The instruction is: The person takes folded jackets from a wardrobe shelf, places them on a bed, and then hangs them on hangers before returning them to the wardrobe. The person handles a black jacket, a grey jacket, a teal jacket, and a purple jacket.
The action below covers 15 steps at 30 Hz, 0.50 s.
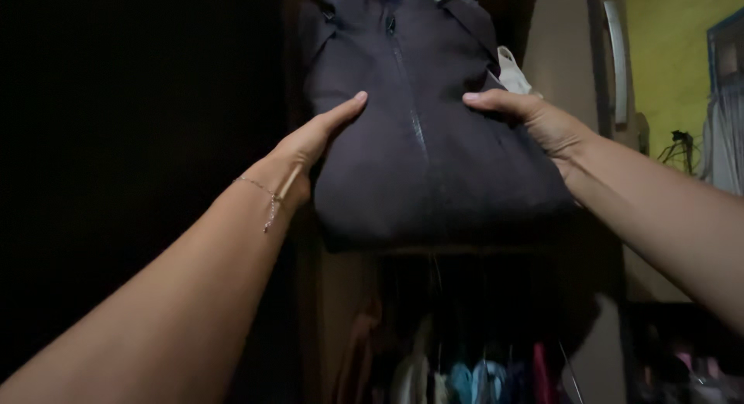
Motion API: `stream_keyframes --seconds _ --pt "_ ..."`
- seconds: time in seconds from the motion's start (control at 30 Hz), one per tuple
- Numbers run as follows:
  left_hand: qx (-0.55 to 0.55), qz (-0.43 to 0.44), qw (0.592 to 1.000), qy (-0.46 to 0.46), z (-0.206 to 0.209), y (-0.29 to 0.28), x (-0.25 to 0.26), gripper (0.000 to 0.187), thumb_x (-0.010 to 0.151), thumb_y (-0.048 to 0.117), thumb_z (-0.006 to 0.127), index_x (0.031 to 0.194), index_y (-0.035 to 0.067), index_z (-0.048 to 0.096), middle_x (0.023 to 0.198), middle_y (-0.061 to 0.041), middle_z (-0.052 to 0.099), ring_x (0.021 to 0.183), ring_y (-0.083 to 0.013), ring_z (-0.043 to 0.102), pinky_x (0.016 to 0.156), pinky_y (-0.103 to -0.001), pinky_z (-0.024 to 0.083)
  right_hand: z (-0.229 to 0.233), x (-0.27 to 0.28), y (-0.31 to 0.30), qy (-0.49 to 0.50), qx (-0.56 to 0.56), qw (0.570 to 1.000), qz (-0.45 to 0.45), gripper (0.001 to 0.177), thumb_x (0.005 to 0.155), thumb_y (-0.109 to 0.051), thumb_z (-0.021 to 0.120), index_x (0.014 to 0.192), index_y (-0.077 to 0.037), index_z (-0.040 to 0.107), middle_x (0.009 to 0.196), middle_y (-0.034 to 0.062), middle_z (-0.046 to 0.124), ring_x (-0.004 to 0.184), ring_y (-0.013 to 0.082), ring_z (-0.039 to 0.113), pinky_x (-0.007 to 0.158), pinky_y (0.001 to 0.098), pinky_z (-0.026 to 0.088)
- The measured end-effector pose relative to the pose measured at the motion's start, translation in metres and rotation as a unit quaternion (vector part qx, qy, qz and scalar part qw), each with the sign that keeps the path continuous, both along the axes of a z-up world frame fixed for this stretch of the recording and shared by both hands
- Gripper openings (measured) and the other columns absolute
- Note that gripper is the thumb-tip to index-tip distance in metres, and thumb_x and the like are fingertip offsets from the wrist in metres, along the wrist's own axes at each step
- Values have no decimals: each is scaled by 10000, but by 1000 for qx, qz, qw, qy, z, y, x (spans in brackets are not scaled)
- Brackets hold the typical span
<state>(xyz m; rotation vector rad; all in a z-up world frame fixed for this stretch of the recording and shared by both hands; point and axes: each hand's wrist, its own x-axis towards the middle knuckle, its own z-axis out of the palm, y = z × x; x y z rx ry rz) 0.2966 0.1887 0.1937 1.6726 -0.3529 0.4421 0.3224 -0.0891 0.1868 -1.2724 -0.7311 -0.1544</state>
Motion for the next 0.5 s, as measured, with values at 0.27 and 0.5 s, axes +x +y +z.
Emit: stream_keyframes --seconds 0.27,0.5 --pt "20 -23 999 19 -66 -3 -46 1040 654 648 735 1453 16 528 1476 -208 588 1350 -375 579 1105 -528 448 -71 -16 -16 34 -46 992 109 246 873 -124 739 1058 35 709 990 150 760 777 203 753 777 374 639" --pt "-7 -36 992 124 -131 -5 -116 1149 592 631 775 1491 1 435 1480 -252 567 1335 -448 581 1083 -594 449 -144 -81 -18 126 -24 980 150 322 860 -183 732 1106 24 737 1002 135 780 762 195 767 724 345 643"
